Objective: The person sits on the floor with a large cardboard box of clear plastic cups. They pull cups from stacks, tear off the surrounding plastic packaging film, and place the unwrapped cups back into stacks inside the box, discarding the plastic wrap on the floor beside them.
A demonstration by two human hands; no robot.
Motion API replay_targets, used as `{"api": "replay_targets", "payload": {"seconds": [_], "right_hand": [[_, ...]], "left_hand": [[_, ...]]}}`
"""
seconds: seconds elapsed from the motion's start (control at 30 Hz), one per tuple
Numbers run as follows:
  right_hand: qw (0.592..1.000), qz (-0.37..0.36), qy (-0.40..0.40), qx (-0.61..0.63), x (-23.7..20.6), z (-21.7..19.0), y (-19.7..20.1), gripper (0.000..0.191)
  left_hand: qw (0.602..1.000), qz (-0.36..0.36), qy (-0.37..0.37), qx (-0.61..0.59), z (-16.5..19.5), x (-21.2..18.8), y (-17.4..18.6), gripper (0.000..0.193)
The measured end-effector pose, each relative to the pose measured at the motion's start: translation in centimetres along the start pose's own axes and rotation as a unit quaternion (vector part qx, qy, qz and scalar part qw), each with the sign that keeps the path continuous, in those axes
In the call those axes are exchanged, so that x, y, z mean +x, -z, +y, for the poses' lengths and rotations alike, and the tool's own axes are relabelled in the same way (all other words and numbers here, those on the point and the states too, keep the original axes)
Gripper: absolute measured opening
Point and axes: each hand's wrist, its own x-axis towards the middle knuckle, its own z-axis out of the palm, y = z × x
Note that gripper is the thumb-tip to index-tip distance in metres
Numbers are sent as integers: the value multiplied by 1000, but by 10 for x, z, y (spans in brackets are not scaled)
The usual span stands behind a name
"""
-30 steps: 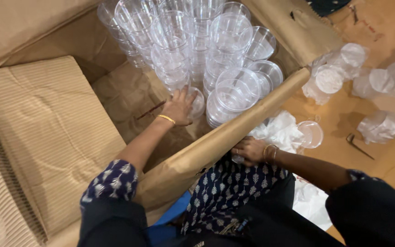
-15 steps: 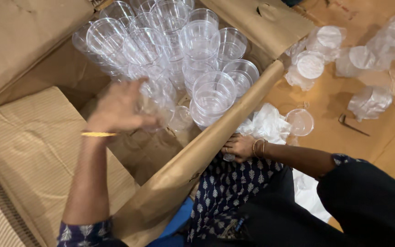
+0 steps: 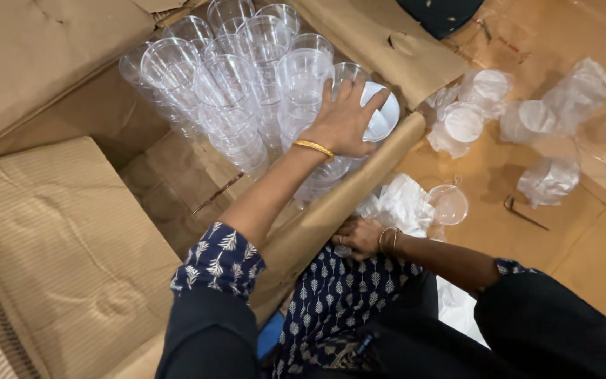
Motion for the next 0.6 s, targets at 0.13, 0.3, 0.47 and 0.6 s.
{"api": "replay_targets", "payload": {"seconds": [0.13, 0.3, 0.47, 0.6], "right_hand": [[1000, 9, 8, 0, -1, 2, -1, 59], [999, 28, 17, 4, -3, 3, -3, 63], [1000, 18, 21, -2, -2, 4, -2, 64], [1000, 7, 18, -20, -2, 5, -4, 66]], "left_hand": [[987, 127, -45, -93, -22, -36, 8, 84], [916, 274, 132, -260, -86, -128, -13, 27], [976, -130, 167, -56, -132, -194, -106, 72], [952, -271, 139, -33, -152, -204, -184, 110]]}}
